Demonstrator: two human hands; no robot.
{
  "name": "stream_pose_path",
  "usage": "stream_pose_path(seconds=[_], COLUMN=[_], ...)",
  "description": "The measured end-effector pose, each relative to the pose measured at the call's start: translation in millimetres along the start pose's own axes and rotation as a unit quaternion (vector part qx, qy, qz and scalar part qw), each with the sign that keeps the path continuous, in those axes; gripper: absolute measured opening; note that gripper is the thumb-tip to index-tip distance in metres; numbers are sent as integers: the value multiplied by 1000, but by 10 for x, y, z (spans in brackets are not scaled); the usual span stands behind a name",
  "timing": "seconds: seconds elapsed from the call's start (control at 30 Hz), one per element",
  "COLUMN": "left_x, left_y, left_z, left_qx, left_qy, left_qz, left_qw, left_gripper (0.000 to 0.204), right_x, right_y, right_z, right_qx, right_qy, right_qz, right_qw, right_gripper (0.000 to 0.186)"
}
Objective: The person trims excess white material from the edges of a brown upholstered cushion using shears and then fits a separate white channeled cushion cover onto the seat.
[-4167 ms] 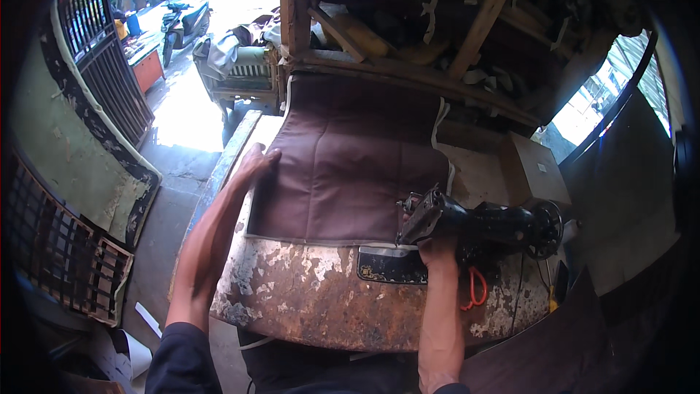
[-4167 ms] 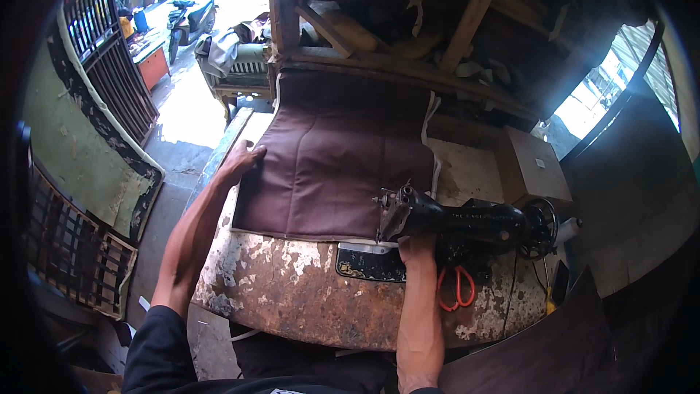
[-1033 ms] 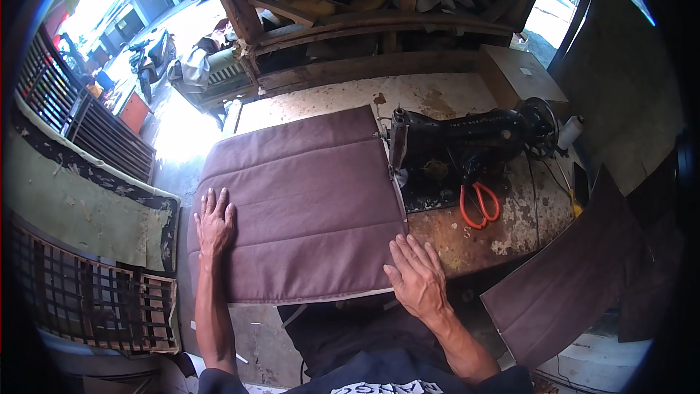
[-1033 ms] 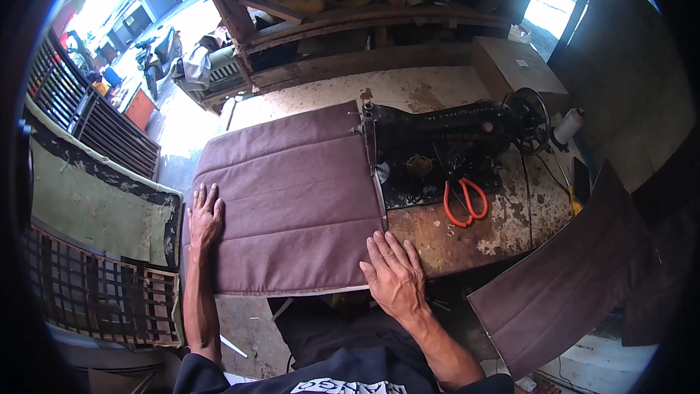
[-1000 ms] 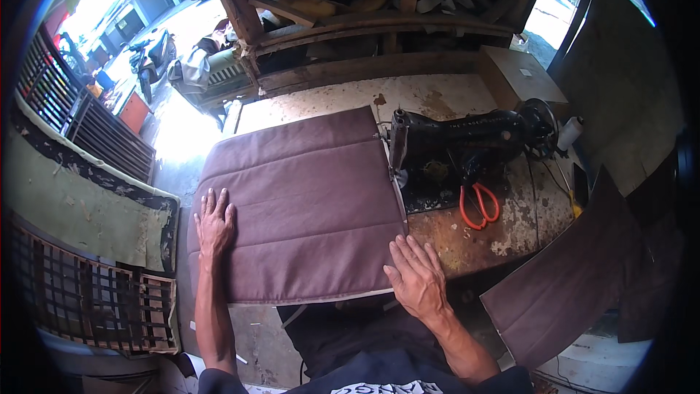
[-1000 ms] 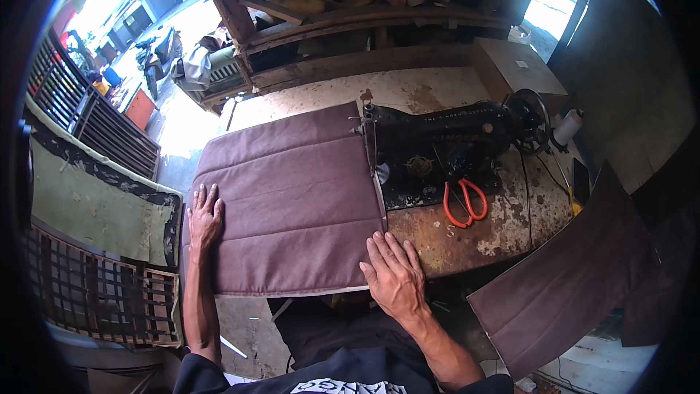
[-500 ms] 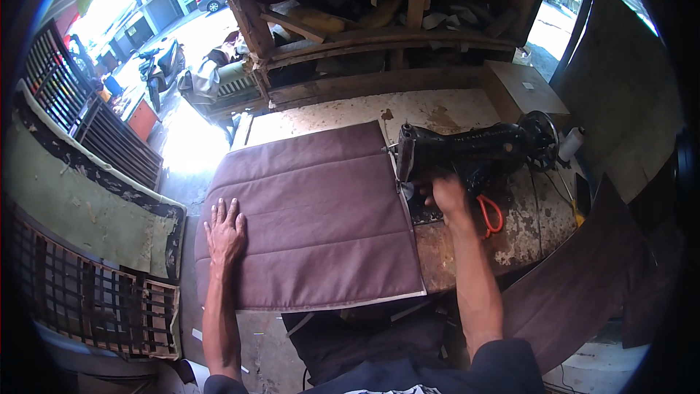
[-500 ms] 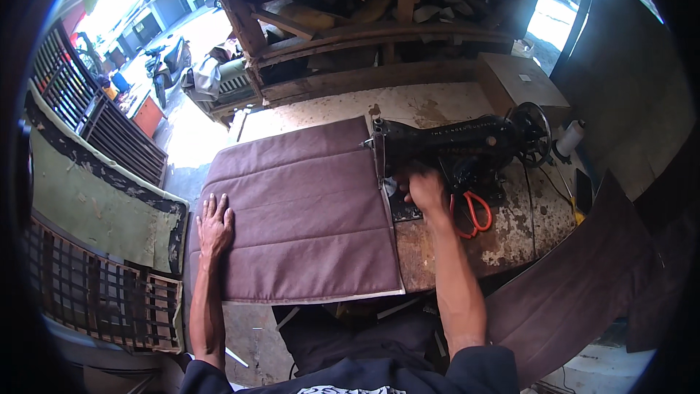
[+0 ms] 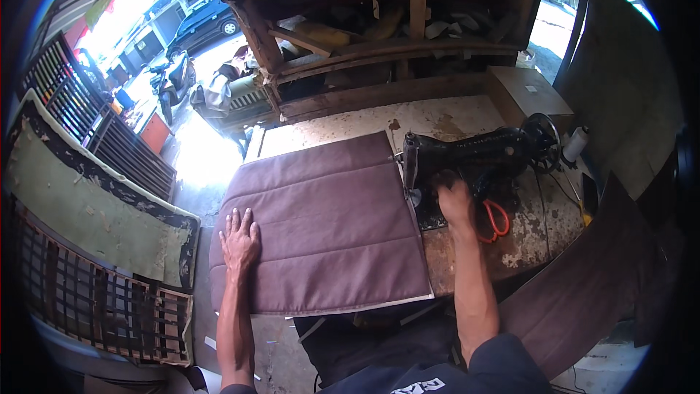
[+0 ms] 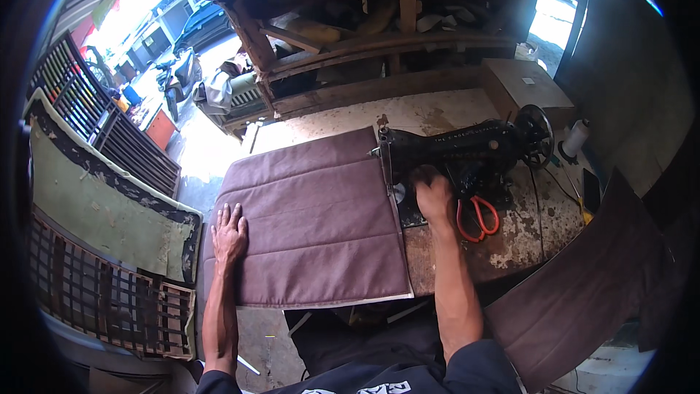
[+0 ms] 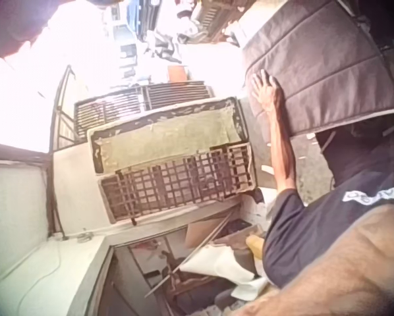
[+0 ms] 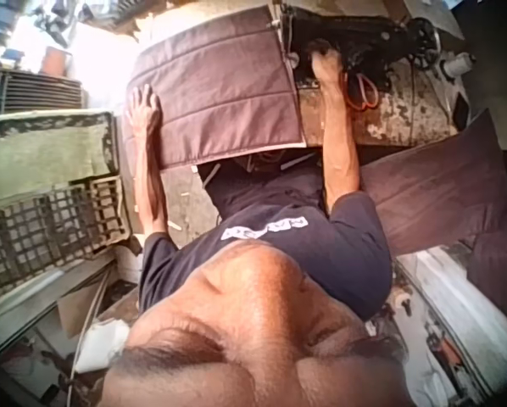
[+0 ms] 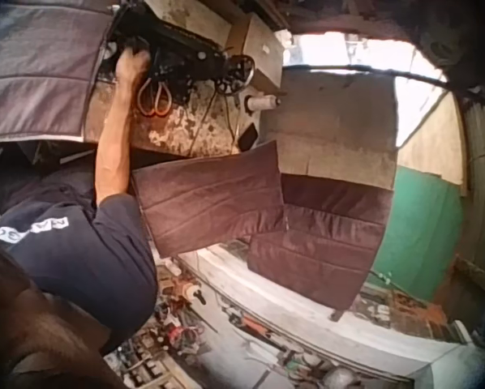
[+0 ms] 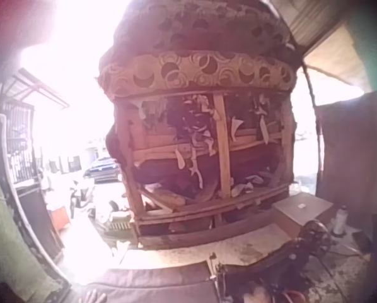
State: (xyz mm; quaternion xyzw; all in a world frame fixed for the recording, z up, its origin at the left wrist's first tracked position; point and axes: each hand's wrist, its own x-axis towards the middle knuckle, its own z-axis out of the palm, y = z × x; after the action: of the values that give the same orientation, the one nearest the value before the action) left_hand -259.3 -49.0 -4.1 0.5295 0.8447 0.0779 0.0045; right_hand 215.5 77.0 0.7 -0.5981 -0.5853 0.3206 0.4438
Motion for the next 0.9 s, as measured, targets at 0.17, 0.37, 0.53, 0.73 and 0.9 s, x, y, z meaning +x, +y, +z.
stream_pose_path(seconds=[0.17, 0.37, 0.53, 0.73, 0.9], left_x=[-116, -175, -335, -332, -331], left_y=[-13, 34, 330, 1940, 2569], left_z=[-50, -55, -700, -308, 24], left_qx=[-1, 15, 172, -125, -125], left_qy=[1, 30, -80, -21, -97], left_qz=[-2, 31, 44, 499, 575], left_qw=[1000, 999, 981, 857, 803], left_gripper=[54, 50, 34, 38, 54], right_x=[-1774, -2885, -2993, -3226, -3285], right_y=[-532, -258, -394, -123, -12], right_z=[-202, 1302, 964, 424, -79], right_qx=[127, 545, 595, 667, 640], right_qy=[-679, -467, -365, -376, -296], right_qz=[214, 293, 368, 403, 363], right_qw=[691, 631, 614, 502, 609], right_gripper=[48, 54, 29, 34, 37])
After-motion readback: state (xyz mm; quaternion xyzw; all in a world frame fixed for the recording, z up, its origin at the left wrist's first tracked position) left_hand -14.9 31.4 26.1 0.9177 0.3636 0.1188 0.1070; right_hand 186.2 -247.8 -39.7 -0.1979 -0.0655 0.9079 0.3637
